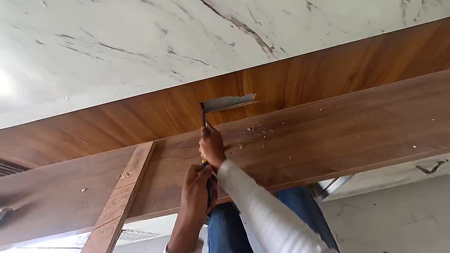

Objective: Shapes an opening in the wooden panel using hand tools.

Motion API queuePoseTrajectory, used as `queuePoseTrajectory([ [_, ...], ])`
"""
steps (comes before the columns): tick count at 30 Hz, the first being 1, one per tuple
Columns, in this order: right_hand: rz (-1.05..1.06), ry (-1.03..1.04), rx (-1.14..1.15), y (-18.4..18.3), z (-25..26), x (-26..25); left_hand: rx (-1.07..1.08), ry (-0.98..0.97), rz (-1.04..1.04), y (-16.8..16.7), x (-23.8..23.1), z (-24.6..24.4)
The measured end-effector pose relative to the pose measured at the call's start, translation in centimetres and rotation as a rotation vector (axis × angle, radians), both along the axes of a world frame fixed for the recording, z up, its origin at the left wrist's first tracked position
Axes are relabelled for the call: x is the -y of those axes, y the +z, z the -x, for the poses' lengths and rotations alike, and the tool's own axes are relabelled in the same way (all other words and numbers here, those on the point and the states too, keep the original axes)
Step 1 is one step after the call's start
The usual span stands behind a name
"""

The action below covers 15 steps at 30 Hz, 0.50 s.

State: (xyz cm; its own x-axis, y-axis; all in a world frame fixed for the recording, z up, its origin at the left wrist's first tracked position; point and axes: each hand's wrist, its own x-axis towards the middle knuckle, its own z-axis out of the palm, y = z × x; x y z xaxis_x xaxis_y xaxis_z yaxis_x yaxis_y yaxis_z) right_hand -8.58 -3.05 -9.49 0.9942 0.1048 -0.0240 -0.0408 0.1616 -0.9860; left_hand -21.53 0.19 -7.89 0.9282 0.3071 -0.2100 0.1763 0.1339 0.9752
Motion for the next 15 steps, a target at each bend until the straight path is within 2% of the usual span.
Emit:
queuePoseTrajectory([
  [3,0.087,-0.041,0.062,-0.4,1.7,-0.8,0.018,0.005,0.016,-1.2,-1.6,0.9],
  [5,0.173,-0.049,0.042,0.3,-0.5,-0.9,-0.030,0.017,0.015,-1.1,-1.8,-0.9],
  [7,0.158,-0.055,0.018,0.2,-1.7,-0.5,-0.058,-0.012,0.005,-0.4,-0.7,-1.7],
  [10,0.053,-0.038,0.014,-0.4,0.3,-0.3,0.016,-0.020,0.000,-0.8,-0.9,-0.2],
  [13,0.142,-0.074,0.027,-0.3,-0.1,-1.5,-0.023,0.019,-0.009,-2.0,-2.5,-0.7],
  [15,0.166,-0.083,0.022,0.0,-1.8,-1.1,-0.056,0.005,-0.018,-1.5,-1.6,-2.0],
])
